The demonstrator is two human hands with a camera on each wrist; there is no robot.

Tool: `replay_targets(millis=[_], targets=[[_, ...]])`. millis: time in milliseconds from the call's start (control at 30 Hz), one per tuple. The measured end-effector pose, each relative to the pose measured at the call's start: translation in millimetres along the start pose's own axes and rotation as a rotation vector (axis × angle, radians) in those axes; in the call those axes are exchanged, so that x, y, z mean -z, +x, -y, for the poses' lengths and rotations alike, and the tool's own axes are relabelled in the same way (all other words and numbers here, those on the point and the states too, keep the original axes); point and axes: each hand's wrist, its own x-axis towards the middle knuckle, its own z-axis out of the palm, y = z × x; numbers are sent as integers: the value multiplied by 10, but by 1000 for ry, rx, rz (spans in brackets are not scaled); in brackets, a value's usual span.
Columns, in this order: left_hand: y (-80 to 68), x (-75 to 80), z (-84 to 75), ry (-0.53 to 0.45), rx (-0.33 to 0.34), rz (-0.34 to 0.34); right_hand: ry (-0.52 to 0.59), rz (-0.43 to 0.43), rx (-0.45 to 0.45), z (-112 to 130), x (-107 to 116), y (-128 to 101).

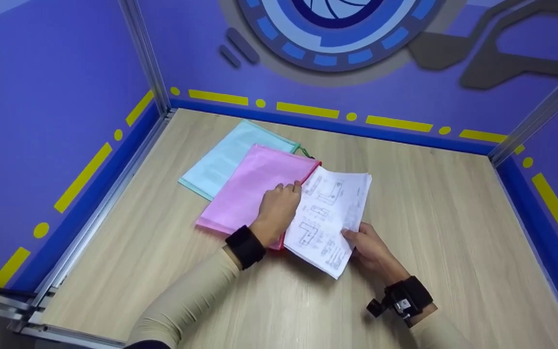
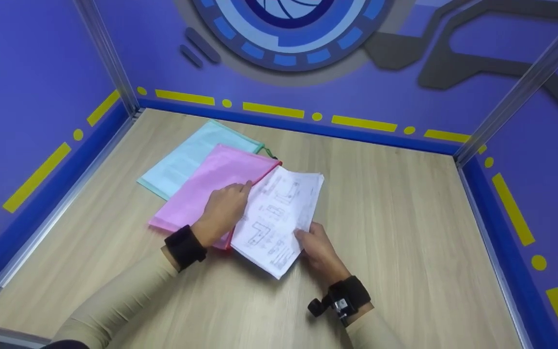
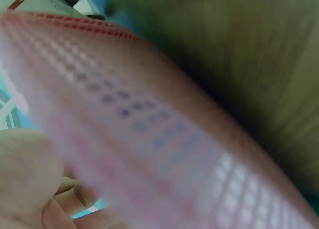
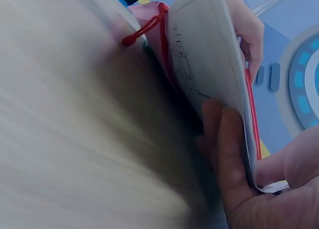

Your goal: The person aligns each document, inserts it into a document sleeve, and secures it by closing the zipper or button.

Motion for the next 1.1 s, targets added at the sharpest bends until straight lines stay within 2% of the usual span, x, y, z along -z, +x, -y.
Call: replay_targets(millis=[100, 233, 400, 567, 900, 1100], targets=[[-22, 1, -24, -5, -61, -3, 20, 20, 8, -4, 11, 18], [-68, -26, -83, -9, -119, -25, 90, 21, -33, -13, 11, 62], [-61, -34, -121, 7, -116, -31, 109, 7, -28, 27, -47, 111], [-55, -25, -134, 2, -110, 8, 123, -23, -30, 57, -116, 158], [-75, 38, -298, -10, -173, 8, 113, -27, -28, 119, -308, 232], [-81, 63, -363, -30, -168, 30, 85, -24, -22, 187, -415, 296]])
